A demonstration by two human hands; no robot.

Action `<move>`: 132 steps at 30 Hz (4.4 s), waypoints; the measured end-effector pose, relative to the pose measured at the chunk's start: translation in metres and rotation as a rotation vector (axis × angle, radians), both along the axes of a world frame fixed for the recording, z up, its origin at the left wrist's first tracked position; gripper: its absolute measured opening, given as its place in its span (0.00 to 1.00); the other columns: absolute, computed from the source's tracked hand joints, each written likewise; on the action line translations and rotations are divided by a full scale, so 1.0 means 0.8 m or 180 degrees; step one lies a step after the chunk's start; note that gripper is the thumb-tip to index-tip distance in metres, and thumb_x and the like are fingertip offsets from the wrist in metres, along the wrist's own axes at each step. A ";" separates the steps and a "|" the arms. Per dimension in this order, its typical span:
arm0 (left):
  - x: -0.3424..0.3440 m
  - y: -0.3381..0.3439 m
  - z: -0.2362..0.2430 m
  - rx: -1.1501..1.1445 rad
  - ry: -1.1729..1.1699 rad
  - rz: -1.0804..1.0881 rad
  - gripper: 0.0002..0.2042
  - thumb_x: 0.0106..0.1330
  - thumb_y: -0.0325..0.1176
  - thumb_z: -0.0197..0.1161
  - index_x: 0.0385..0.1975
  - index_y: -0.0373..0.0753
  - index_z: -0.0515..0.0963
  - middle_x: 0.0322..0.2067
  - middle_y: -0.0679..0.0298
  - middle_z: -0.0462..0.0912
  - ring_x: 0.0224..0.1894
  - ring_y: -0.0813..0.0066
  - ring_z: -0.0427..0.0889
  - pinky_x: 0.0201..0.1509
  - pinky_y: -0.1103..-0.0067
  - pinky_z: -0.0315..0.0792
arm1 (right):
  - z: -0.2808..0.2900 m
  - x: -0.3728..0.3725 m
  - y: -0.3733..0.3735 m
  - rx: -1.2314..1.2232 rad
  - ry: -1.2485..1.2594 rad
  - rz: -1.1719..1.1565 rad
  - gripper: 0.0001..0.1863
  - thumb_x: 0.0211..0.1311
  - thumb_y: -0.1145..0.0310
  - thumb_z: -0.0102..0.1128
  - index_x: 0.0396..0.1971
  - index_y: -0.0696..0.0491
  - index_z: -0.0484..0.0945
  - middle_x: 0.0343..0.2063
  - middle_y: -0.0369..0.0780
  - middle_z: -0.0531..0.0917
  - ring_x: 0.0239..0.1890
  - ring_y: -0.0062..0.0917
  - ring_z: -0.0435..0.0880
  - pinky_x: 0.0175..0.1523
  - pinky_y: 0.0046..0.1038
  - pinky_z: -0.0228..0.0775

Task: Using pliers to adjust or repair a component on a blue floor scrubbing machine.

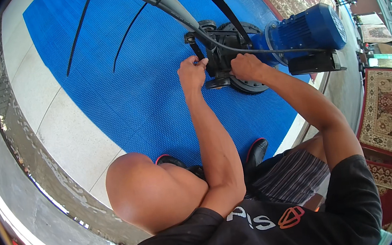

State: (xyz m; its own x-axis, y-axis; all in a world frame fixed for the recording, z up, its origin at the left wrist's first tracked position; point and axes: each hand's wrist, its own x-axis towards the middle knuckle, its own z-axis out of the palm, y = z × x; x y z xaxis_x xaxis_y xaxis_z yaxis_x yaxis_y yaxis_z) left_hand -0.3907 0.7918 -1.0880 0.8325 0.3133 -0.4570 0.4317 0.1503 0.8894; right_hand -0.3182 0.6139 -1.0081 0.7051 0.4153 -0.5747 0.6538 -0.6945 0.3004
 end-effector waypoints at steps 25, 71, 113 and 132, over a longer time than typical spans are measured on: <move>-0.001 0.002 -0.005 -0.0001 0.0020 -0.0001 0.13 0.66 0.37 0.74 0.37 0.31 0.85 0.27 0.59 0.88 0.31 0.72 0.86 0.38 0.71 0.78 | -0.004 0.012 0.020 -0.0246 0.0197 -0.0174 0.17 0.70 0.57 0.67 0.41 0.58 0.89 0.36 0.53 0.89 0.45 0.45 0.91 0.51 0.44 0.82; -0.003 0.007 -0.007 0.0022 -0.0129 0.0037 0.12 0.66 0.36 0.74 0.33 0.31 0.85 0.27 0.60 0.88 0.30 0.74 0.83 0.37 0.72 0.75 | -0.028 0.039 -0.045 0.0684 0.0729 0.0117 0.14 0.71 0.61 0.65 0.38 0.58 0.88 0.34 0.53 0.89 0.42 0.51 0.89 0.50 0.49 0.81; -0.004 0.011 -0.010 0.0022 -0.0197 0.0105 0.12 0.66 0.37 0.73 0.31 0.31 0.85 0.25 0.57 0.86 0.29 0.65 0.84 0.36 0.64 0.74 | 0.007 -0.017 0.071 -0.0595 0.0080 -0.0138 0.14 0.65 0.70 0.61 0.45 0.57 0.91 0.45 0.49 0.91 0.48 0.44 0.92 0.49 0.44 0.86; 0.002 0.007 -0.007 -0.0092 -0.0038 0.0007 0.12 0.66 0.36 0.75 0.35 0.32 0.86 0.27 0.61 0.87 0.29 0.75 0.83 0.34 0.73 0.75 | -0.001 -0.003 0.023 -0.0090 0.0104 -0.0211 0.10 0.64 0.67 0.66 0.36 0.58 0.89 0.39 0.52 0.91 0.46 0.46 0.92 0.51 0.44 0.85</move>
State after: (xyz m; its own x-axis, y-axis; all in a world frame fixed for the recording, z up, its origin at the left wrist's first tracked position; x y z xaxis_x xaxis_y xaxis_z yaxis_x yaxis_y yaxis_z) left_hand -0.3890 0.7974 -1.0937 0.8373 0.3019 -0.4558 0.4206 0.1769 0.8898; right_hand -0.3204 0.6322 -1.0092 0.7111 0.3517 -0.6088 0.6165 -0.7281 0.2996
